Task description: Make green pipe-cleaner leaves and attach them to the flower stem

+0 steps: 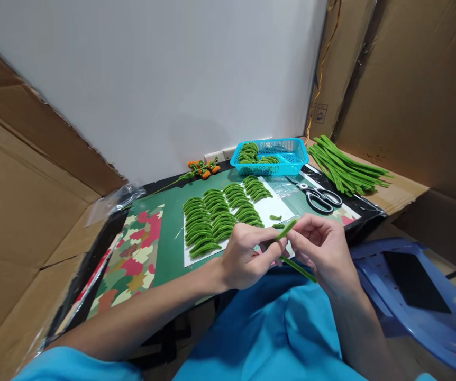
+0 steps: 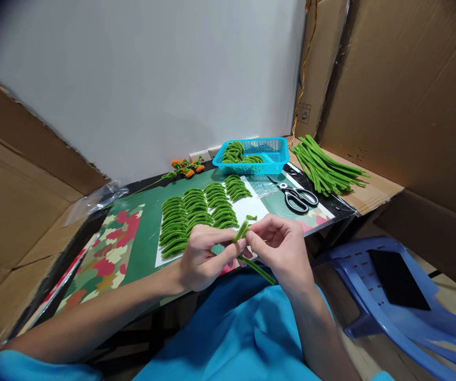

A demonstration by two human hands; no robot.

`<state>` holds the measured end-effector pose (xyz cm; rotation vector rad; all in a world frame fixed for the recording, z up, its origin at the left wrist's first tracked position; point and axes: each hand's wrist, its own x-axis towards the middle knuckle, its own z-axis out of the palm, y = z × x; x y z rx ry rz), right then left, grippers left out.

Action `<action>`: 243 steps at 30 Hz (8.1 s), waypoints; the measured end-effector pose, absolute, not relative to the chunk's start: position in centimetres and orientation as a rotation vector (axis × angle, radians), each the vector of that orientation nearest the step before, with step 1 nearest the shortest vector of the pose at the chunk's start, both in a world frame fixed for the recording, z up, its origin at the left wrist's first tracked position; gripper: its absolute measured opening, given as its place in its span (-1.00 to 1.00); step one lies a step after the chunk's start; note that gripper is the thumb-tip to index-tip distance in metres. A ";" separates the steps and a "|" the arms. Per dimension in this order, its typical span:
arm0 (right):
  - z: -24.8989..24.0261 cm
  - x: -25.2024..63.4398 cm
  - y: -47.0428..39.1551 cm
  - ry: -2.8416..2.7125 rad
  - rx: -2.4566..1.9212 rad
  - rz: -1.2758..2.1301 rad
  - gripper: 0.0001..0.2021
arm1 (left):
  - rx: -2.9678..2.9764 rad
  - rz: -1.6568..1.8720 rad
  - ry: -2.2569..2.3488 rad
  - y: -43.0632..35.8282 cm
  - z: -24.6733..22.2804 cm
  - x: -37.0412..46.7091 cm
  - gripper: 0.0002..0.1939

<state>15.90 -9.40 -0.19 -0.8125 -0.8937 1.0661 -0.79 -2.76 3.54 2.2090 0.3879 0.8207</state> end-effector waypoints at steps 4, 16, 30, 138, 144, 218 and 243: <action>0.0 14.9 -9.5 -0.883 -0.884 0.930 -0.81 | 2.413 0.950 0.289 -2.7 2.8 -1.0 -0.75; -0.4 15.1 -9.5 -0.945 -0.896 0.903 -0.79 | 2.141 0.867 0.348 -3.1 2.5 -0.8 -0.73; -0.7 18.1 -9.3 -1.241 -0.685 1.001 -0.92 | 1.184 0.271 0.442 -1.8 4.0 -0.6 -0.83; -2.0 17.1 -8.0 -0.863 -0.897 0.981 -0.78 | 1.565 0.540 0.633 -1.6 3.4 0.2 -0.60; -2.1 17.0 -7.9 -0.858 -0.909 0.916 -0.80 | 1.593 0.528 0.567 -1.2 3.3 0.1 -0.66; -2.5 15.5 -7.6 -0.724 -1.010 0.930 -0.68 | 1.349 0.467 0.557 -2.9 -0.4 0.7 -0.43; -1.4 15.9 -8.6 -0.890 -1.266 0.556 -0.90 | 1.558 0.495 0.653 -4.0 -0.5 0.9 -0.44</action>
